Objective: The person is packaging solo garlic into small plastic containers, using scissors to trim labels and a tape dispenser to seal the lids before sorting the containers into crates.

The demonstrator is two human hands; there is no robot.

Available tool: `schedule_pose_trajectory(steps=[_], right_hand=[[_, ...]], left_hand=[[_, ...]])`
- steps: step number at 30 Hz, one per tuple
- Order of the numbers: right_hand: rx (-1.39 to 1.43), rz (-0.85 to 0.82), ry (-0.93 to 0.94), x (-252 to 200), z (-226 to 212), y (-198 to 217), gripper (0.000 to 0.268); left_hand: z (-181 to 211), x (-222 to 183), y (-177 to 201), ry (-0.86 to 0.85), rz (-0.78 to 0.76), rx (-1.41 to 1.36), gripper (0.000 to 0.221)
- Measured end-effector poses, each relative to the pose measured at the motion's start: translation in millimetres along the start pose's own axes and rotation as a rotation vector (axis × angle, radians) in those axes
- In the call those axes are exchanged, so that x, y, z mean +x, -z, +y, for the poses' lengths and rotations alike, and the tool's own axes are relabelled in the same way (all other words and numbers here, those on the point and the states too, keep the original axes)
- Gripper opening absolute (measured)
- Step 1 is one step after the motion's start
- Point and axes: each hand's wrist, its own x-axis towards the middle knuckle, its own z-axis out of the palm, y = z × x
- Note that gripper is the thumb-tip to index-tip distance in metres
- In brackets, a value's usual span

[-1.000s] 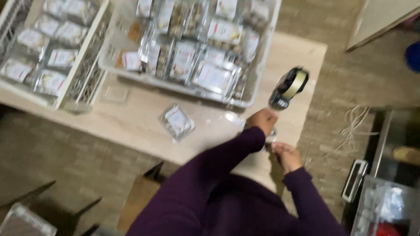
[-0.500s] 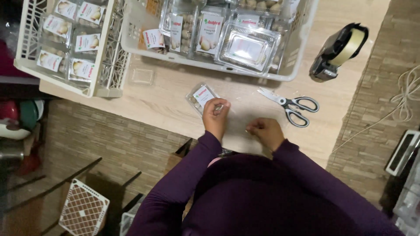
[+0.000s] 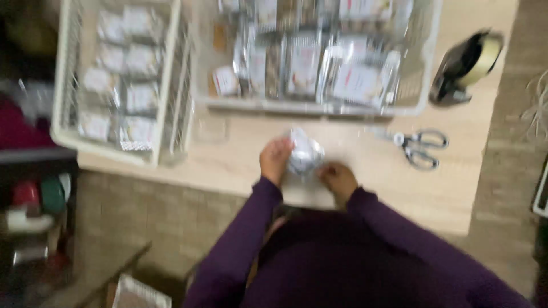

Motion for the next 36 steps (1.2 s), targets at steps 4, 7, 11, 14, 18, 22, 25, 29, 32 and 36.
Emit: schedule_pose_trajectory(steps=[4,7,11,14,18,22,25,29,32,36], right_hand=[[-0.111,-0.038,0.002,33.1,-7.9,-6.2,0.031],[0.103,0.006,-0.105,36.4,-7.7,-19.0,0.013],[0.162,0.030,-0.160,40.5,-22.1,-17.5,0.017],[0.117,0.047,-0.154,47.7,-25.1,-10.2,0.014],[-0.060,-0.005,-0.061,45.8,-35.0,15.8,0.013],[-0.441,-0.031,0.035,23.5,-59.8,31.6,0.010],[-0.423,-0.060,0.123,12.1,-65.0,30.6,0.013],[-0.469,0.026,0.191,5.8,-72.2,36.1,0.012],[-0.526,0.081,0.272,3.2,-67.1,51.9,0.011],[-0.516,0.125,0.313,8.0,-95.6,66.1,0.008]], left_hand=[[34.6,23.8,17.0,0.137,-0.130,-0.156,0.031],[73.9,13.8,36.3,0.183,-0.157,0.016,0.007],[73.5,20.6,33.2,0.163,-0.161,0.033,0.004],[73.2,12.5,26.2,0.282,-0.154,-0.273,0.004],[10.0,6.9,-1.2,0.365,-0.029,-0.440,0.006],[63.1,-26.4,16.3,0.405,0.068,-0.449,0.005],[68.7,-22.7,16.3,0.214,0.221,-0.226,0.002],[44.9,5.1,14.0,0.215,0.155,-0.438,0.025],[39.1,-1.8,13.4,0.134,0.097,-0.435,0.050],[69.3,0.8,23.8,0.147,-0.011,-0.398,0.040]])
